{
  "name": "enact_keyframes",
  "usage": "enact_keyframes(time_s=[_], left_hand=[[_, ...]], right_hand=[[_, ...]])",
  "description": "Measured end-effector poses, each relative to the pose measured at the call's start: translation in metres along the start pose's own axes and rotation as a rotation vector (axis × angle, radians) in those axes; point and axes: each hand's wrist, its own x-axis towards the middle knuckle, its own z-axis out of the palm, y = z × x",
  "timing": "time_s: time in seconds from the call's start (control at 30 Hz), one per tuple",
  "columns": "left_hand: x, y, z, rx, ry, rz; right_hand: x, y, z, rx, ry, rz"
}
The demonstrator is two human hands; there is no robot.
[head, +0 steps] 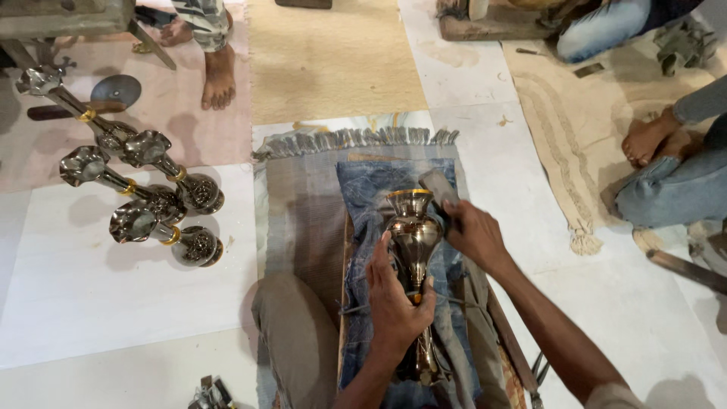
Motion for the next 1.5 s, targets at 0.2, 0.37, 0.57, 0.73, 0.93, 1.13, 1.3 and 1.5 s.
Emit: enact_keyframes(time_s=[0.2,0.37,0.57,0.73,0.93,1.13,1.3,1.5], left_hand=[[-0.001,-0.003,0.001,-0.006,-0.014,0.004],[-0.003,-0.003,0.003,0.027,-0.037,-0.041],[-0.001,-0.001,0.001,-0.018,-0.044,-0.055],[0.000,-0.001,0.001,-0.019,-0.031,-0.018],[-0.003,-0.004,0.001,-0.055,-0.062,-0.090],[-0.002,-0.005,0.003,-0.015,-0.036,-0.032],[-0.006,-0.007,0.002,-0.054,-0.064,-0.108],[-0.009,-0.017,0.001,-0.163,0.156,-0.165]], right_hand=[[-0.004,-0.001,-0.006,-0.022,0.011,0.027],[0.000,0.003,0.001,-0.009,-0.023,0.091],[-0.006,0.007,0.005,0.009,0.057,-0.031],[0.000,0.004,0.000,0.013,-0.114,0.176],[0.000,0.006,-0.001,-0.007,0.008,-0.010],[0.013,0.009,0.007,0.065,-0.092,0.119],[0.051,0.019,0.013,0.163,0.301,-0.135],[-0.071,0.026,0.019,0.841,0.312,0.367]])
